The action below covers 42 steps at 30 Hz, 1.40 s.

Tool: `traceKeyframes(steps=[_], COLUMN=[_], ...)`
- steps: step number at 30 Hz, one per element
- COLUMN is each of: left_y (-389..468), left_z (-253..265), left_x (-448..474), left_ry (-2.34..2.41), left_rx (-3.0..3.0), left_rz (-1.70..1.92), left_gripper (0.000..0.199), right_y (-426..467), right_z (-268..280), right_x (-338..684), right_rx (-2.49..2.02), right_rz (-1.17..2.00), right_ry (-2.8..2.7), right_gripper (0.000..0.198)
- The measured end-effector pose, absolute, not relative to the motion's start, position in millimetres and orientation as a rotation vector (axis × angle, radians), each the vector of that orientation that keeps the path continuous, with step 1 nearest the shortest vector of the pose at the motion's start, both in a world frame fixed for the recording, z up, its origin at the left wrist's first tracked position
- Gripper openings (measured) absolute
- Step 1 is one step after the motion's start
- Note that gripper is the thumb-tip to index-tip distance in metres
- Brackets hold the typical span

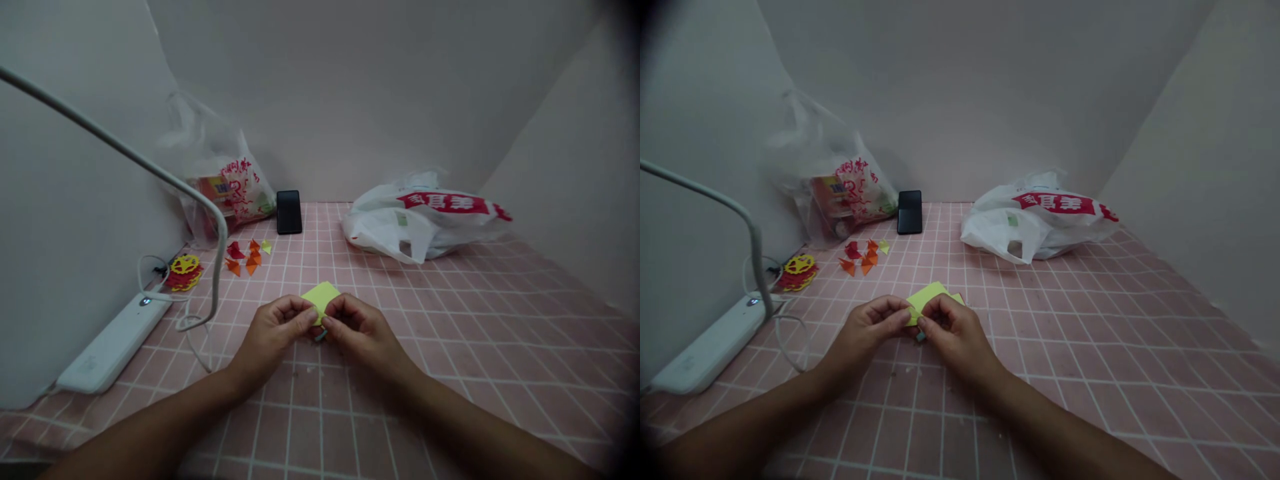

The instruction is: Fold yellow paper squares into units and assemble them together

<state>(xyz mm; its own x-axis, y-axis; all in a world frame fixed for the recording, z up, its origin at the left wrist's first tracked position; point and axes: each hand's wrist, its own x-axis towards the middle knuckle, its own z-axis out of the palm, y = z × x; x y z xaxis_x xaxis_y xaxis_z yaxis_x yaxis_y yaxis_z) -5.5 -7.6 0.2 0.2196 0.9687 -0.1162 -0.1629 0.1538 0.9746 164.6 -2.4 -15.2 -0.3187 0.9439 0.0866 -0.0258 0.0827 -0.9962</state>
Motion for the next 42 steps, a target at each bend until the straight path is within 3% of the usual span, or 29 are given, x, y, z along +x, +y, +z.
traceKeyframes(steps=[4, 6, 11, 23, 28, 42], left_y=[-6, -5, -3, 0, -4, -8], left_z=[0, -1, -4, -12, -6, 3], left_x=[-5, -5, -7, -12, -6, -5], left_ry=[1.021, 1.048, 1.033, 1.044, 1.074, 0.933], left_rx=[1.05, 1.004, 0.843, 0.854, 0.815, 0.739], left_rz=[1.046, 1.066, 1.097, 0.982, 1.009, 0.996], left_gripper=[0.022, 0.023, 0.029, 0.028, 0.026, 0.022], right_y=[-3, -4, -4, -6, -6, -1], right_z=[-14, -12, -9, -10, -10, -16], right_x=[166, 166, 167, 161, 162, 170], right_rx=[-0.953, -0.947, -0.847, -0.869, -0.886, -0.776], right_rz=[1.303, 1.102, 0.677, 0.576, 0.443, 0.496], right_ry=[-1.539, -1.637, -1.81, -1.813, -1.898, -1.93], right_gripper=[0.009, 0.002, 0.011, 0.027, 0.019, 0.018])
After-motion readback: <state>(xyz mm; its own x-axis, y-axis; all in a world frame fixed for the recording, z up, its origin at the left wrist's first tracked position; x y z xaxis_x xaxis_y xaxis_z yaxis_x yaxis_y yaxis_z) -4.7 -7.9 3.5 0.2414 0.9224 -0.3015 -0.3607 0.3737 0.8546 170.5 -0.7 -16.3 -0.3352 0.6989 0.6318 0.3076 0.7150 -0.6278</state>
